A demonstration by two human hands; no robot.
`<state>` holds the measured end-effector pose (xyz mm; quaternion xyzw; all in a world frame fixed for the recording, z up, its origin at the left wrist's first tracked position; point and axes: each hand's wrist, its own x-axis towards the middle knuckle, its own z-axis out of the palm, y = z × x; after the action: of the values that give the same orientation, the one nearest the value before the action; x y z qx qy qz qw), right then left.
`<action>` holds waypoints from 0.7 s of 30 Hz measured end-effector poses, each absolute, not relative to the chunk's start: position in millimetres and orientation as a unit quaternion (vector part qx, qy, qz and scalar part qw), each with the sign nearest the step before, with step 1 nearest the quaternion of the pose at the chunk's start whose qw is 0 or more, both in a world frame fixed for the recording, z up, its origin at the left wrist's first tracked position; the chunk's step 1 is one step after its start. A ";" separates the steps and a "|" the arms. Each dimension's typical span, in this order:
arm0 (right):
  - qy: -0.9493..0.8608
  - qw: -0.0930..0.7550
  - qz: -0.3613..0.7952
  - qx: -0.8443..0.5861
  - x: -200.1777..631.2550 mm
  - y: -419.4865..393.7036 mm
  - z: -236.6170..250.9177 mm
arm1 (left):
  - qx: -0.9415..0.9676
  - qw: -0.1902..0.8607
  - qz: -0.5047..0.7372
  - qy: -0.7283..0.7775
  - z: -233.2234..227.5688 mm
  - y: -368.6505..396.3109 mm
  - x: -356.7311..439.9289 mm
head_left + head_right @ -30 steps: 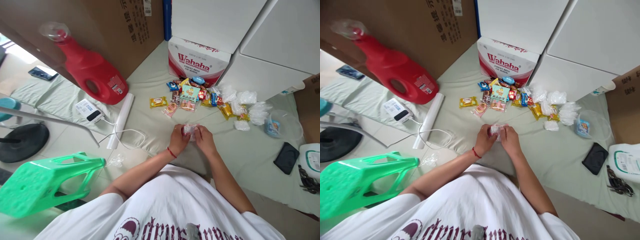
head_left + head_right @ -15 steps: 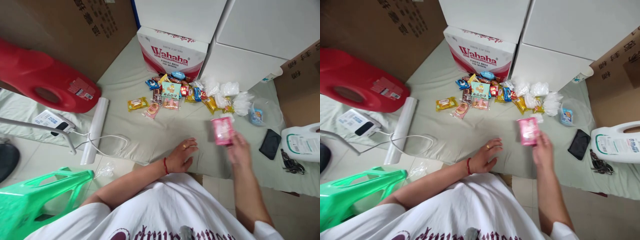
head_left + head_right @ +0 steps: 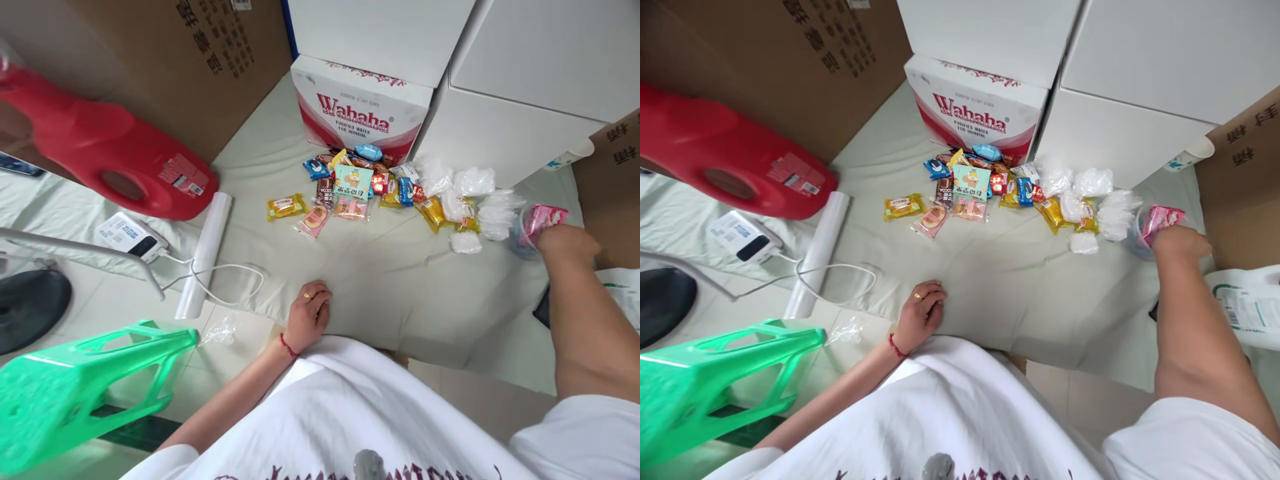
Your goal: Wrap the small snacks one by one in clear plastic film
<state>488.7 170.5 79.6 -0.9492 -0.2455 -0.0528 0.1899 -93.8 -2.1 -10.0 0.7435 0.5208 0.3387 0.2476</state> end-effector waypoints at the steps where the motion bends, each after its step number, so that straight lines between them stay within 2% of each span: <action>1: -0.237 0.134 -0.054 -0.961 485.3 170.6 81.7 | 0.750 0.239 0.338 0.516 -10.8 -2.4 -92.2; 3: -0.242 0.059 -0.076 -0.966 475.7 171.5 89.7 | 0.763 0.232 0.334 0.502 -11.0 -2.4 -90.6; 5: -0.295 0.058 -0.114 -0.947 457.1 175.3 99.3 | 0.778 0.229 0.332 0.482 -10.5 -2.2 -90.8; 7: -0.396 0.091 -0.126 -0.905 425.9 184.5 106.0 | 0.788 0.220 0.336 0.468 -10.4 -2.3 -91.5; 11: -0.588 0.156 -0.044 -0.793 339.2 222.1 101.9 | 0.792 0.207 0.336 0.467 -11.6 -3.2 -91.0; 16: -0.510 0.210 0.016 -0.834 268.7 281.3 75.8 | 0.786 0.242 0.336 0.460 -10.0 -3.2 -92.1; 19: -0.491 0.227 0.038 -0.840 268.6 300.9 67.2 | 0.765 0.295 0.348 0.454 -4.2 -3.3 -99.1; 21: -0.520 0.261 0.010 -0.813 275.5 295.7 66.9 | 0.731 0.347 0.362 0.463 1.9 -3.4 -105.4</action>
<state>275.5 295.7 66.9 -0.8135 -0.5199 0.0105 0.2605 -105.4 -3.4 1.9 0.7314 0.4628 0.3616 0.3466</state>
